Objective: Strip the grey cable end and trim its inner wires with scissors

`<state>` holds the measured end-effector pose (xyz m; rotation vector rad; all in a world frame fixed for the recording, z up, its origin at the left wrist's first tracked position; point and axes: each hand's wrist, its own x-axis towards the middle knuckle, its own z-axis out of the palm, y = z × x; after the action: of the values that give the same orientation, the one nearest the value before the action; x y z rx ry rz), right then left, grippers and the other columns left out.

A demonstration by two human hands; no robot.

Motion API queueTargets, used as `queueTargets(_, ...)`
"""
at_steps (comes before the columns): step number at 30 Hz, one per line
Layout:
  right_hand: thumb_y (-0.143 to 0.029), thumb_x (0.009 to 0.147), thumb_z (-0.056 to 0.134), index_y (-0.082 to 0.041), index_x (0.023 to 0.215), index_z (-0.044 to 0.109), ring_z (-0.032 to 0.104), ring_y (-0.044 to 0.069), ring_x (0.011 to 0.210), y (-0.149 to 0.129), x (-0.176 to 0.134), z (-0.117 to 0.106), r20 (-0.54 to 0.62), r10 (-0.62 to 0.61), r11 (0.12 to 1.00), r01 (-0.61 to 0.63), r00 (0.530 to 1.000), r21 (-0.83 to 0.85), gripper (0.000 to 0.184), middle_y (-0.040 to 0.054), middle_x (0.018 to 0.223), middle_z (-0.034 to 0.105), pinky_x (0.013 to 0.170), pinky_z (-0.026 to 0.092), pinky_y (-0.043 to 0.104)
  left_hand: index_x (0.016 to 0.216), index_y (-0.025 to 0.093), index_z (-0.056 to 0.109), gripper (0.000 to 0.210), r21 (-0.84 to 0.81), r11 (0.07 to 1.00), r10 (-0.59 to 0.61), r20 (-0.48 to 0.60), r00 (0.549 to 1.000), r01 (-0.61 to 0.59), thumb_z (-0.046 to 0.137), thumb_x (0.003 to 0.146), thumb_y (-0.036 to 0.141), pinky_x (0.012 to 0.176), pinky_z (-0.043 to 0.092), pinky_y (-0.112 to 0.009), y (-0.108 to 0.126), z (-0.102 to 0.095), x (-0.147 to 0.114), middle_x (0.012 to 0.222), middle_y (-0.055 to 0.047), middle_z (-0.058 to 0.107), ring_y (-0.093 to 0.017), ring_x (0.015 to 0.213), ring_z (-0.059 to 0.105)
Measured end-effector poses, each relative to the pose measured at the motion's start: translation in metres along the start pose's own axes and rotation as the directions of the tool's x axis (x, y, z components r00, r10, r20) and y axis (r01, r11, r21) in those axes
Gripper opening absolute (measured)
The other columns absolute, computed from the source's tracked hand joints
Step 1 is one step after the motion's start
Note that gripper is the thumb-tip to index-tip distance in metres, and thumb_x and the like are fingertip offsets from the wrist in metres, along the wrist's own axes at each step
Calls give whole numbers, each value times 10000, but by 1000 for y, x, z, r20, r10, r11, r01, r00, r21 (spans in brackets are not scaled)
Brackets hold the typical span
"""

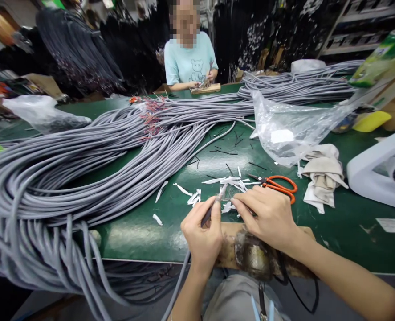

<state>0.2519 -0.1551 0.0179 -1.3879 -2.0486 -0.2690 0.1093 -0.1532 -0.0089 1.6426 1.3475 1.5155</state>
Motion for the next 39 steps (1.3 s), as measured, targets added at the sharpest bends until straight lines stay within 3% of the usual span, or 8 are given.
queueTargets(13, -230, 840, 493, -156, 720, 638, 472, 125, 571, -2, 0, -6, 8, -89, 990, 89, 996, -110, 202, 20, 574, 602, 569, 275, 278, 917, 163, 672, 195, 92, 978, 190, -12, 982, -188, 587, 752, 103, 648, 484, -244, 1, -1, 2, 790, -49, 674, -128, 683, 605)
queueTargets(19, -227, 853, 457, -152, 631, 585, 454, 110, 557, -3, -3, 2, 123, 64, 971, -90, 990, 221, 267, 14, 567, 569, 560, 302, 253, 876, 145, 667, 172, 70, 965, 248, 85, 965, -254, 589, 741, 71, 615, 475, -206, 5, 0, 1, 751, -38, 670, -106, 647, 595)
queueTargets(24, -299, 832, 490, -163, 588, 530, 401, 94, 494, 1, 8, -3, 336, 325, 594, -467, 884, 655, 282, -1, 536, 493, 467, 298, 235, 891, 146, 670, 170, 87, 976, 188, 109, 976, -198, 589, 748, 102, 611, 471, -209, 3, 0, 0, 738, -39, 663, -112, 645, 594)
queueTargets(28, -365, 881, 360, -212, 571, 355, 183, 84, 429, 16, 17, -20, 125, 557, 410, -403, 821, 818, 346, -56, 496, 243, 395, 199, 239, 868, 144, 682, 147, 196, 971, 116, 101, 988, -134, 591, 753, 144, 546, 453, -203, -1, -2, -2, 686, -36, 649, -107, 569, 578)
queueTargets(30, -391, 858, 423, -216, 620, 395, 175, 78, 430, 18, 15, -21, -21, 718, 380, -367, 696, 849, 296, -66, 514, 230, 402, 190, 240, 860, 144, 685, 144, 223, 966, 120, 70, 990, -133, 590, 752, 146, 545, 453, -203, -2, -2, -3, 679, -36, 647, -107, 562, 577)
queueTargets(33, -342, 659, 683, -188, 751, 581, 291, 72, 465, 10, 10, -11, 315, 528, 498, -588, 789, 637, 207, -67, 516, 317, 426, 239, 219, 879, 147, 682, 163, 238, 951, 197, 35, 980, -199, 588, 748, 119, 609, 467, -211, -1, -2, -3, 722, -42, 664, -115, 623, 600)
queueTargets(35, -333, 635, 689, -172, 820, 626, 360, 76, 499, 1, 8, -2, 477, 407, 517, -627, 779, 583, 253, -50, 558, 425, 452, 290, 208, 900, 155, 676, 187, 244, 938, 245, 40, 969, -247, 581, 749, 100, 640, 472, -218, -1, -3, -3, 752, -42, 674, -119, 659, 610)
queueTargets(39, -291, 706, 577, -127, 657, 609, 410, 77, 520, -6, 10, 7, 551, 386, 403, -673, 740, 620, 174, -18, 590, 503, 472, 328, 200, 912, 170, 669, 203, 256, 921, 290, 57, 955, -295, 589, 743, 89, 647, 473, -222, -1, -2, -2, 771, -36, 685, -120, 670, 613)
